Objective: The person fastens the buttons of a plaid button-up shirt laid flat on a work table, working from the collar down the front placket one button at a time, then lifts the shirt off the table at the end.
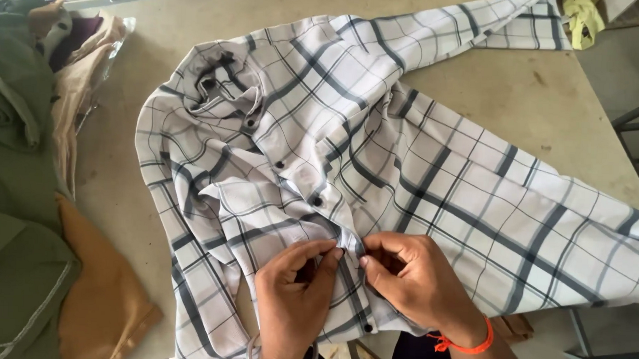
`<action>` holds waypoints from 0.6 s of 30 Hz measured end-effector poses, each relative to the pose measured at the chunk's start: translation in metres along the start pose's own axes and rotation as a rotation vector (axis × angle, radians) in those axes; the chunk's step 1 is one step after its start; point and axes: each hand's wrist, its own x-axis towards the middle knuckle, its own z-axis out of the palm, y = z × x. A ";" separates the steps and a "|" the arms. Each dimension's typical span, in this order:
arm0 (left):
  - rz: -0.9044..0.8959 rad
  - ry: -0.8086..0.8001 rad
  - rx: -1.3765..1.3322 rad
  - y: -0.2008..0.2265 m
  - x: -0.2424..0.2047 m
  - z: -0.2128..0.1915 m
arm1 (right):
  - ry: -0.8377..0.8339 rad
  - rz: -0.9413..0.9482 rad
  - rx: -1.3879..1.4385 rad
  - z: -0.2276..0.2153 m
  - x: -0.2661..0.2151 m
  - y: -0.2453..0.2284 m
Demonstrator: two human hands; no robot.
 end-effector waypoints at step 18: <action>0.094 -0.063 -0.028 -0.009 -0.003 -0.001 | 0.100 -0.247 -0.129 0.001 -0.001 -0.003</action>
